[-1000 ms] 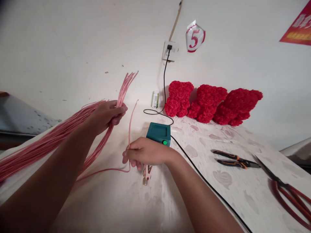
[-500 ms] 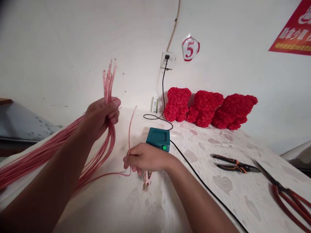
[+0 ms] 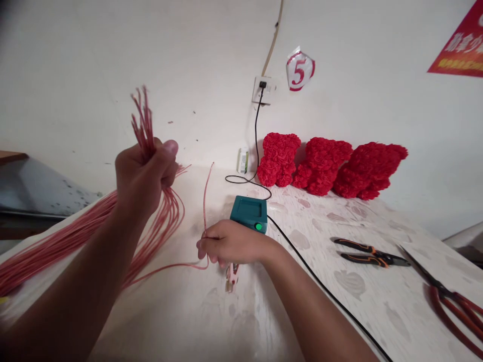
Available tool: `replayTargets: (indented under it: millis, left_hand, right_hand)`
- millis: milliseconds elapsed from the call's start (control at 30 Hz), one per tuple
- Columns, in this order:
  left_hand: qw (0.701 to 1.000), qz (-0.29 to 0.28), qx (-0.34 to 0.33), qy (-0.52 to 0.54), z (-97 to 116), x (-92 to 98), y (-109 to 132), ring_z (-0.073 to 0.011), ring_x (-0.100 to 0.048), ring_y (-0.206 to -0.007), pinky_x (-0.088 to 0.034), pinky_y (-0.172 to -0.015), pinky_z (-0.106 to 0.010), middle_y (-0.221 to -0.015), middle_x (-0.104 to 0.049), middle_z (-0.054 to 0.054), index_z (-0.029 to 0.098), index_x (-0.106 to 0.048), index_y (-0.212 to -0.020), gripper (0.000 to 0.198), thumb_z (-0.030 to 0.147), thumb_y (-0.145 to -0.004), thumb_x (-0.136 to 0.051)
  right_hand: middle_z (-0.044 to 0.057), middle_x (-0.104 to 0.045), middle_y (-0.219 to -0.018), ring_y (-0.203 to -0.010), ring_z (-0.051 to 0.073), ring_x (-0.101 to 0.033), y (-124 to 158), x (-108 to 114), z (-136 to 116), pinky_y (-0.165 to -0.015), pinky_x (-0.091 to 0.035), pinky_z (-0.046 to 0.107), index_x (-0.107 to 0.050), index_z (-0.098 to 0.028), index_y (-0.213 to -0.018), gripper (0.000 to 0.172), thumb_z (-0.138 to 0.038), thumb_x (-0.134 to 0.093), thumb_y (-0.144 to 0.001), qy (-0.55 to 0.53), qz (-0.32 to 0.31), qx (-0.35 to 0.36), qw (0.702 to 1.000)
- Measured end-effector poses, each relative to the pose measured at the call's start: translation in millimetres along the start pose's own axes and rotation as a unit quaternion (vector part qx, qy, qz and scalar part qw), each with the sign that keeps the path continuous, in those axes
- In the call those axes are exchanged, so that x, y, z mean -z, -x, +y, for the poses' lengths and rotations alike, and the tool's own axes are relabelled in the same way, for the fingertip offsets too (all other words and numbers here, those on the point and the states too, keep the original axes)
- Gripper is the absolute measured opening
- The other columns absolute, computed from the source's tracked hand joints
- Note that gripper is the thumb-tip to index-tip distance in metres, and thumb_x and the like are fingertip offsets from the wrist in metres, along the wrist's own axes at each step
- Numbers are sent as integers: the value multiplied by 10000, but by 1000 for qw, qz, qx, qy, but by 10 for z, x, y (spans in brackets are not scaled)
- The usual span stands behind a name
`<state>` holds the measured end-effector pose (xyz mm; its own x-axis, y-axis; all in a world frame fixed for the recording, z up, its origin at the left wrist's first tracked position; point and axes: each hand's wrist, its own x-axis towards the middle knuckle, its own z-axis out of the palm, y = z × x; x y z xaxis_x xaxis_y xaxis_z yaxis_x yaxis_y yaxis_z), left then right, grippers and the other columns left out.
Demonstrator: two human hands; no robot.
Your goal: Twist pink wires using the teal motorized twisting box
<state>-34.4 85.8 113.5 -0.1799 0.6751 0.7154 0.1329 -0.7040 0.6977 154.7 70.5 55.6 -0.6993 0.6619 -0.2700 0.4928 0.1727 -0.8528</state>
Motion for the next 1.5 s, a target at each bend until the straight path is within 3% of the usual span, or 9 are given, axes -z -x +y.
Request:
replayTargets:
  millis: [100,267,367,500,633,800,933,1167,1500]
  left_hand:
    - [991,30,-64,-112,-221,0,46,-73,-243,-474,-191,-446,-262,-501,-256,64,200,-287,-534,543,316,-870,-697]
    - [989,-88,59,-102,-694,3,53,-92,-407,-478,-326,-484,-243,-483,-438,32,195,-437,-536,441,367,-923,-563]
    - [976,-164,110,-96,-915,-9,77,-105,-472,-469,-401,-502,-245,-494,-498,11,203,-425,-528,450,401,-924,-505]
    - [946,-240,167,-140,-1113,-13,163,-138,-566,-512,-462,-556,-260,-506,-570,-16,190,-504,-531,490,477,-928,-511]
    - [906,-303,186,-230,-1344,-1,274,-164,-629,-617,-481,-583,-265,-643,-662,-10,155,-660,-729,352,467,-892,-642]
    - [841,-329,177,-391,-1598,78,328,-189,-671,-841,-563,-798,-374,-909,-691,-31,135,-671,-975,249,381,-939,-674]
    - [790,-298,180,-505,-1611,202,286,-226,-670,-993,-565,-892,-442,-1125,-676,-84,158,-621,-1222,333,382,-976,-629]
    - [705,-289,197,-617,-1464,439,200,-295,-590,-1197,-500,-1007,-530,-1326,-593,-125,172,-547,-1357,447,392,-974,-618]
    - [598,-411,252,-641,-1029,1020,383,-310,-609,-1135,-516,-942,-480,-1278,-601,-159,136,-469,-1423,618,348,-885,-689]
  right_hand:
    - [-12,-591,-707,-543,92,-585,11,2,-17,-466,-486,185,-698,-155,-863,282,-343,-512,-961,3,3,-1,1000]
    - [-18,-591,-715,-545,96,-591,35,8,-26,-465,-496,190,-693,-162,-886,199,-273,-531,-922,-3,-3,-1,1000]
    - [-25,-588,-716,-531,89,-584,35,27,-15,-475,-490,191,-693,-171,-945,180,-249,-533,-919,-11,8,12,1000]
    - [-21,-601,-718,-546,85,-584,29,60,-2,-519,-479,194,-694,-167,-949,190,-262,-530,-942,-13,52,39,998]
    - [-17,-602,-721,-567,92,-590,35,74,-14,-531,-470,198,-683,-162,-947,178,-237,-522,-942,-8,52,44,998]
    - [-18,-598,-721,-569,93,-590,49,74,-29,-528,-462,193,-676,-161,-933,170,-220,-516,-930,3,51,35,998]
    - [-17,-596,-720,-560,92,-583,44,84,-8,-522,-454,196,-675,-154,-933,171,-220,-518,-920,2,50,41,998]
    - [-12,-605,-722,-554,92,-588,34,92,4,-506,-429,193,-689,-147,-880,185,-214,-518,-901,25,38,36,998]
    - [5,-616,-721,-564,109,-598,7,90,-1,-496,-434,204,-653,-152,-816,190,-267,-537,-914,42,40,48,997]
